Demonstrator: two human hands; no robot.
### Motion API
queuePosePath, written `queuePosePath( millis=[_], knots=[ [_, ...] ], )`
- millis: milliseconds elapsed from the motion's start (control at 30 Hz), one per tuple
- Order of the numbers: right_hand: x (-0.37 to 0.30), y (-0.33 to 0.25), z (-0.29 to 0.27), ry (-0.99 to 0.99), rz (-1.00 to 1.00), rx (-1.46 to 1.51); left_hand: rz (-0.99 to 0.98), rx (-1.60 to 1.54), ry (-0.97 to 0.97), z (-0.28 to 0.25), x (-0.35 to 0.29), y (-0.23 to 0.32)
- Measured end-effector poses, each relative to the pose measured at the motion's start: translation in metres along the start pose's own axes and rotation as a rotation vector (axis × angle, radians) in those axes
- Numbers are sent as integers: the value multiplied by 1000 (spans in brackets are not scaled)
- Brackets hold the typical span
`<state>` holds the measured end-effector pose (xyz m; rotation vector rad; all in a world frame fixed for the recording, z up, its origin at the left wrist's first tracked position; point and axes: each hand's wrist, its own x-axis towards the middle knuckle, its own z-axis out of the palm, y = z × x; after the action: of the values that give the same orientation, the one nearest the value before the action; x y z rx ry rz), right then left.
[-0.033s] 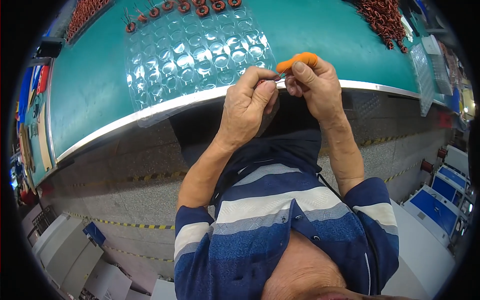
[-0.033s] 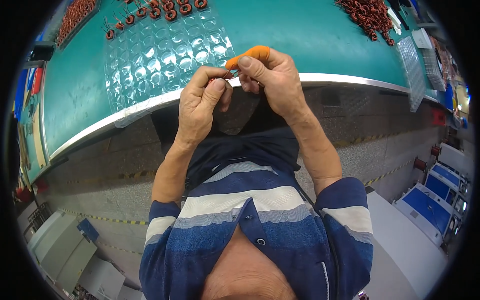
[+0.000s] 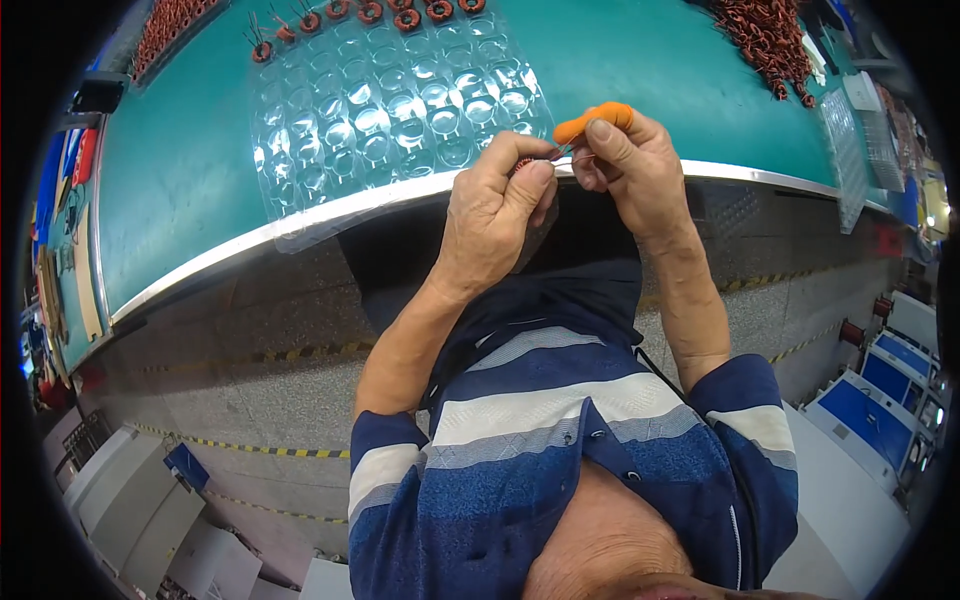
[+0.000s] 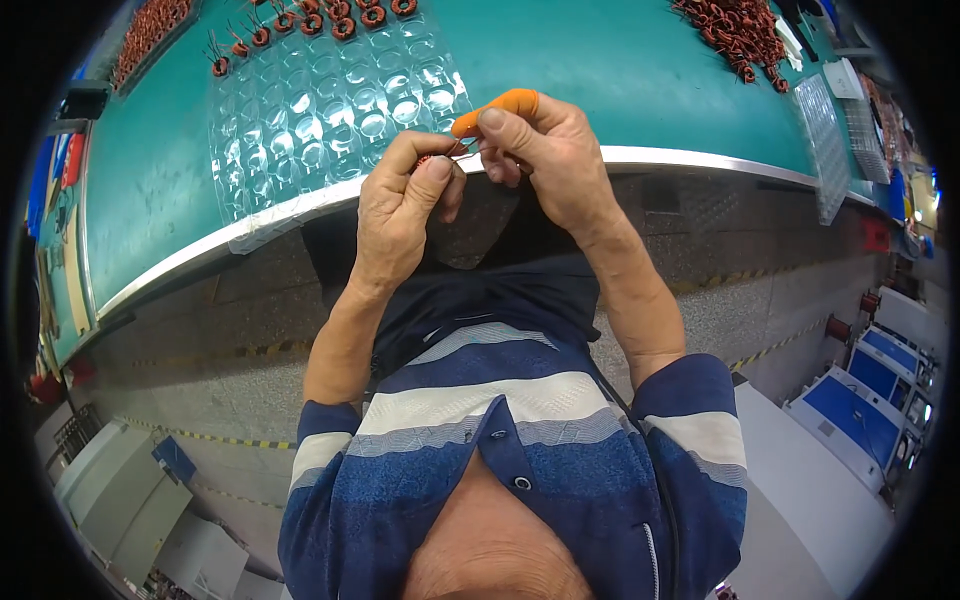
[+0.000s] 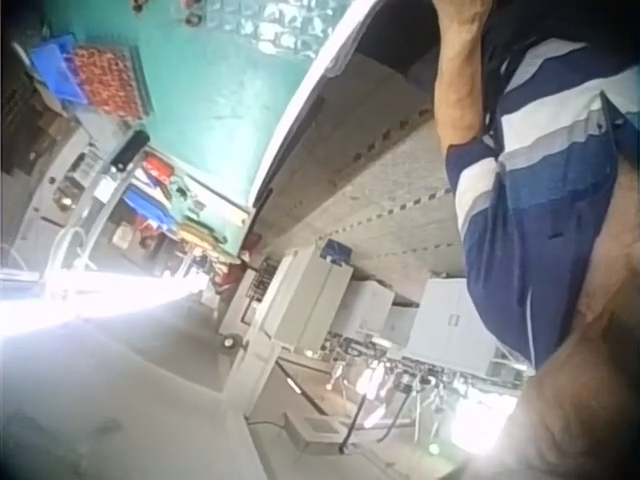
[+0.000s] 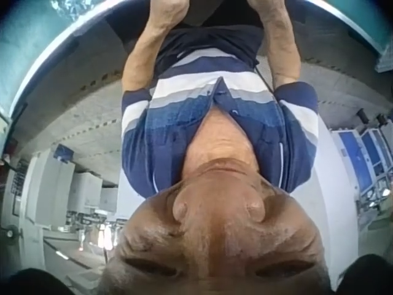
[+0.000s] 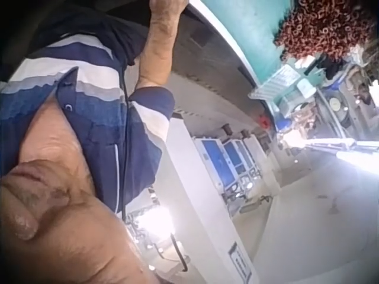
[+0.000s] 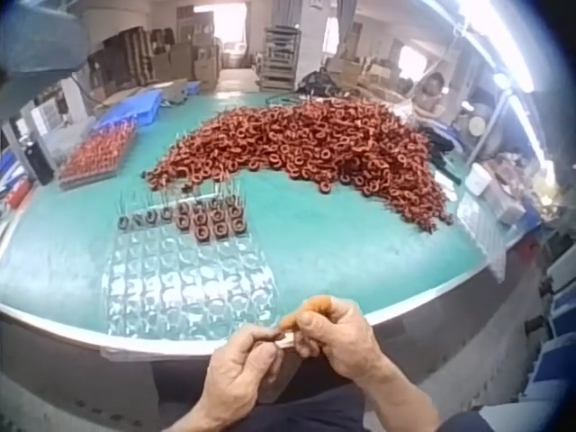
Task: Manual assembly and sorting of copper coils into trays.
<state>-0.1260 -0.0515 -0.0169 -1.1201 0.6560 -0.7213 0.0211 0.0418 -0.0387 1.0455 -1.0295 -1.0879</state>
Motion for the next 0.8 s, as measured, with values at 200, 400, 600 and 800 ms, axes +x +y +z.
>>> queuePosePath(
  millis=[200,400,600,800],
  knots=[
    [13,-8,6,23,114,-53,-14,-58,24,-5,-3,-6],
    [-3,-14,34,218,-232,-396,28,-119,149,-16,-6,-6],
    [7,5,60,143,-344,-519,193,271,241,-17,-4,-3],
    [42,-22,62,53,-297,-491,474,509,349,-37,1,0]
  ],
)
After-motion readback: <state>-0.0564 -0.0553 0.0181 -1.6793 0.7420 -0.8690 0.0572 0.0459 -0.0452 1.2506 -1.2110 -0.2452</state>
